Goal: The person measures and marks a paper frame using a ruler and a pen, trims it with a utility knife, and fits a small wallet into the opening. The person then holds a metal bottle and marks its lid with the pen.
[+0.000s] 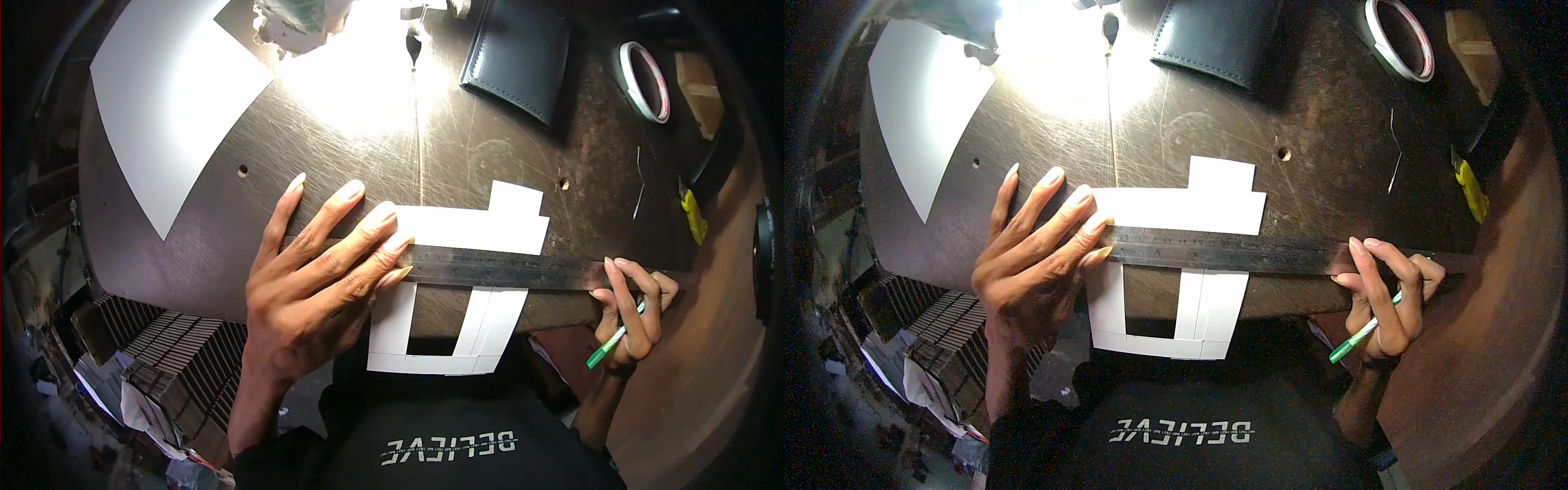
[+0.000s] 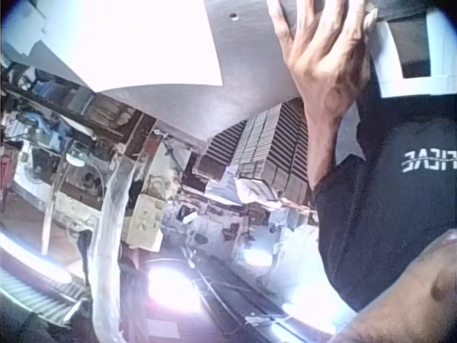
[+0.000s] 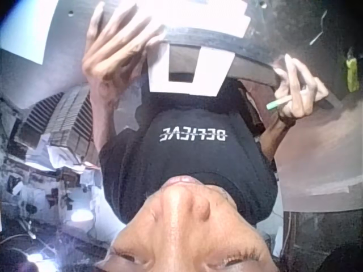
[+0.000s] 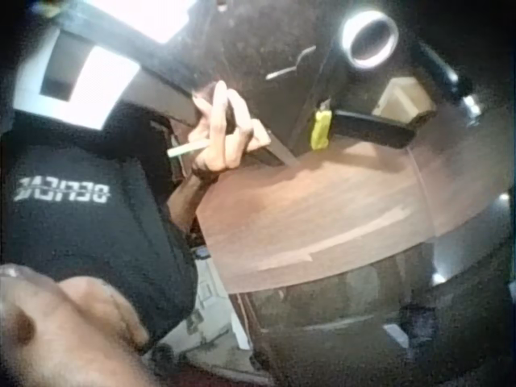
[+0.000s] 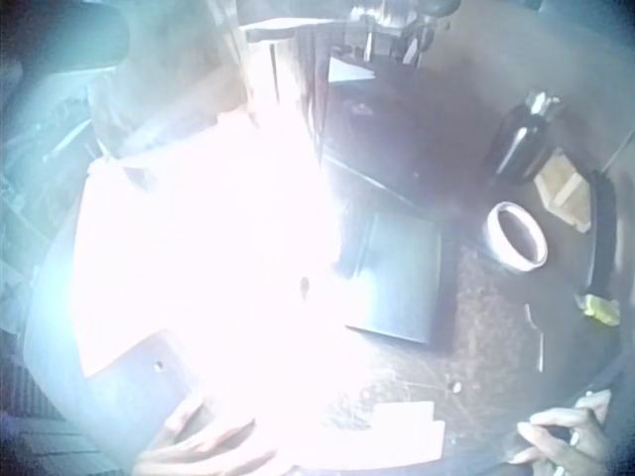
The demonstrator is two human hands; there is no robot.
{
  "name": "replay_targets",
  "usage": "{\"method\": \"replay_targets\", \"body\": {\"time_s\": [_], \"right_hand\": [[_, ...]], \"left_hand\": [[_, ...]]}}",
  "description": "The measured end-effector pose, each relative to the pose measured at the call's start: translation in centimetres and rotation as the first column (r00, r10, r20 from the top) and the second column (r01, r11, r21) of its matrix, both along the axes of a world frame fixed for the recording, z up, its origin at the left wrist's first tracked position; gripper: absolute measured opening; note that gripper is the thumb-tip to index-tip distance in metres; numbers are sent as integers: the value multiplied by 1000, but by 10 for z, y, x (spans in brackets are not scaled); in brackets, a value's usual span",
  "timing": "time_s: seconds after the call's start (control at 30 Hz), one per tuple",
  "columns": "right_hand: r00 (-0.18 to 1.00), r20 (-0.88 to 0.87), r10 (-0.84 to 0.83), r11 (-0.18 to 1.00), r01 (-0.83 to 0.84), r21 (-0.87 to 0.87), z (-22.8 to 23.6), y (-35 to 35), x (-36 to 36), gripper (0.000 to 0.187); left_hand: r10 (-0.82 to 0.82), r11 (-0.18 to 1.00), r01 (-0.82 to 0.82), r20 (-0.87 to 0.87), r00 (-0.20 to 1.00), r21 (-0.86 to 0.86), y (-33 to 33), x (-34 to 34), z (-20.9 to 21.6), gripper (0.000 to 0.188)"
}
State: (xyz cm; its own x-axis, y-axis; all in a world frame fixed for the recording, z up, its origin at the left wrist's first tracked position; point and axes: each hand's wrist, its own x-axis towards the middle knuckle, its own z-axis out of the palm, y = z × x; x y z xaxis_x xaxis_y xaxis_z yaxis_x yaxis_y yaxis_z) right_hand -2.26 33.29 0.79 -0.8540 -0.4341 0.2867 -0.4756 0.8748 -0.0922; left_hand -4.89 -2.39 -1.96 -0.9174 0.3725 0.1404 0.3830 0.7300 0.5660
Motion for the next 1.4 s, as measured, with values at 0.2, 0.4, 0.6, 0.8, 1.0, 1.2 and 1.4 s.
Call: {"method": "replay_targets", "body": {"time_s": [0.2, 0.4, 0.6, 0.8, 1.0, 1.2, 1.4], "right_hand": [[999, 4, 40, 999, -40, 12, 0, 2, -3, 22], [997, -2, 72, 997, -72, -12, 0, 3, -5, 20], [998, -1, 63, 998, -63, 13, 0, 4, -4, 22], [998, -9, 66, 998, -66, -7, -2, 4, -5, 21], [996, 0, 93, 996, -93, -13, -1, 6, -6, 21], [998, 38, 58, 998, -59, 7, 7, 6, -2, 21], [972, 136, -191, 889, 230, -397, 32, 3, -17, 33]], "left_hand": [[-5, 1000, 5, -5, 1000, 27, -1, -1, 0, 28], [-9, 1000, 9, 10, 1000, 17, -1, -1, 0, 28], [-9, 1000, 9, 24, 1000, 3, -1, -1, 2, 28], [-9, 1000, 9, 19, 1000, 14, -2, -2, 2, 29], [-8, 1000, 8, 9, 1000, -7, -1, -3, 4, 28], [-31, 999, 31, 0, 1000, -18, 3, -3, 4, 27], [-39, 990, 33, -45, 998, -141, -1, -3, 7, 24]]}}
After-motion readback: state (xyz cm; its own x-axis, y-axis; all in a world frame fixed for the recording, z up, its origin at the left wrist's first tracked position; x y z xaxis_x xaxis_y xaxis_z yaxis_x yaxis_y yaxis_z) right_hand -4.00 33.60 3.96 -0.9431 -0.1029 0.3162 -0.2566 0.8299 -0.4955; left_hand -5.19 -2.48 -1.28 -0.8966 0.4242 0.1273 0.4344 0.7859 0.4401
